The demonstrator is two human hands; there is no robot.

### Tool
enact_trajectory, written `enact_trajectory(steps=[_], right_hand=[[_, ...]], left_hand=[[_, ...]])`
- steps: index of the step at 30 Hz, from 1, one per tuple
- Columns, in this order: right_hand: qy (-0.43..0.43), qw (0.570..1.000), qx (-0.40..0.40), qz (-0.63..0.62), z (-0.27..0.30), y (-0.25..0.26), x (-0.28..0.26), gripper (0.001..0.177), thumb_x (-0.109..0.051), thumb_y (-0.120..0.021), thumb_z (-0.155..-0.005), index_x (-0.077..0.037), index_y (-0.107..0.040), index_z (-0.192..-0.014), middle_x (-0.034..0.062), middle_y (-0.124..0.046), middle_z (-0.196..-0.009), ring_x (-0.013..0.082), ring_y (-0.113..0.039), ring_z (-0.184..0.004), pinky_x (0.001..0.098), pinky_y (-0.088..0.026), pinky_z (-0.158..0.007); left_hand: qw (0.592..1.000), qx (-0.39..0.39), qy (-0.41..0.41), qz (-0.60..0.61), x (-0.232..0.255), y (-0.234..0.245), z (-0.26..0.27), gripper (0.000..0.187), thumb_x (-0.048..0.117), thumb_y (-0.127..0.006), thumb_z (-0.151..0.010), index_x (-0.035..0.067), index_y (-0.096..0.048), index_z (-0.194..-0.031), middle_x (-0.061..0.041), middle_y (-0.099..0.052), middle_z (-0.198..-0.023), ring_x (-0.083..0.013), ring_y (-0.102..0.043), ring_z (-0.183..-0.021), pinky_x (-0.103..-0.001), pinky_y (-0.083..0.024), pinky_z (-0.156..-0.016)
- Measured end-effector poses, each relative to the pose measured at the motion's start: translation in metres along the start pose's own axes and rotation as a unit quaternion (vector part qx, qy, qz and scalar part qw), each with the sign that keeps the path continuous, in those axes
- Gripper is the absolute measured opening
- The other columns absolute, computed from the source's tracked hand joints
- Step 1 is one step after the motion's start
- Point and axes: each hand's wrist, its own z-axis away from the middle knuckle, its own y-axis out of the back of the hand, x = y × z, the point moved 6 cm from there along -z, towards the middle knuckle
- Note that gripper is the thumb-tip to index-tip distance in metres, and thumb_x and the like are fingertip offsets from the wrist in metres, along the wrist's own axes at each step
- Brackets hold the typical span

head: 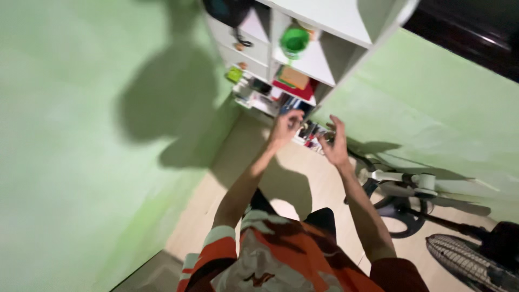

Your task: The person removes various items from a white wall-mounted shelf, including books, a potted plant, bottles, a speaker, and boxes, placing them on the floor. The person kneels to access lower shelves and continues to clear the shelf contents.

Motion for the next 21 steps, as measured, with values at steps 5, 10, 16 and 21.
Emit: enact_trajectory(steps=[5,10,16,21], right_hand=[[-0.025,0.997,-0.009,-0.073,-0.039,-0.018,-0.120,0.057,-0.006,-0.072,-0.094,-0.001,-0.046,-0.145,0.0192,-0.048,-0.143,0.0295,-0.064,-0.120,0.0347,-0.063,-0.086],[-0.027,0.999,-0.007,-0.035,-0.074,-0.041,-0.176,0.047,-0.007,-0.073,-0.094,-0.001,-0.055,-0.137,0.0162,-0.058,-0.128,0.0261,-0.070,-0.107,0.0360,-0.060,-0.081],[0.016,0.998,-0.045,-0.040,-0.114,-0.072,-0.215,0.043,-0.009,-0.072,-0.095,-0.001,-0.057,-0.135,0.0166,-0.058,-0.130,0.0233,-0.068,-0.111,0.0338,-0.062,-0.088],[0.008,0.996,-0.073,-0.053,-0.120,-0.080,-0.224,0.040,-0.011,-0.070,-0.097,-0.002,-0.058,-0.134,0.0152,-0.060,-0.128,0.0222,-0.069,-0.112,0.0323,-0.062,-0.087]], left_hand=[[0.966,0.232,-0.087,-0.075,0.126,0.142,-0.039,0.038,0.000,-0.077,-0.083,0.004,-0.066,-0.119,-0.013,-0.069,-0.128,-0.0260,-0.067,-0.117,-0.042,-0.058,-0.099],[0.950,0.283,-0.089,-0.100,0.199,0.226,-0.111,0.105,0.015,-0.092,-0.078,0.006,-0.026,-0.158,-0.026,-0.035,-0.152,-0.0425,-0.039,-0.142,-0.052,-0.046,-0.114],[0.943,0.276,-0.134,-0.132,0.229,0.248,-0.176,0.122,0.023,-0.102,-0.068,0.006,-0.020,-0.158,-0.026,-0.029,-0.151,-0.0460,-0.039,-0.141,-0.056,-0.041,-0.118],[0.942,0.293,-0.114,-0.120,0.215,0.244,-0.175,0.121,0.022,-0.100,-0.066,0.006,-0.022,-0.157,-0.026,-0.029,-0.150,-0.0460,-0.041,-0.139,-0.056,-0.046,-0.115]])
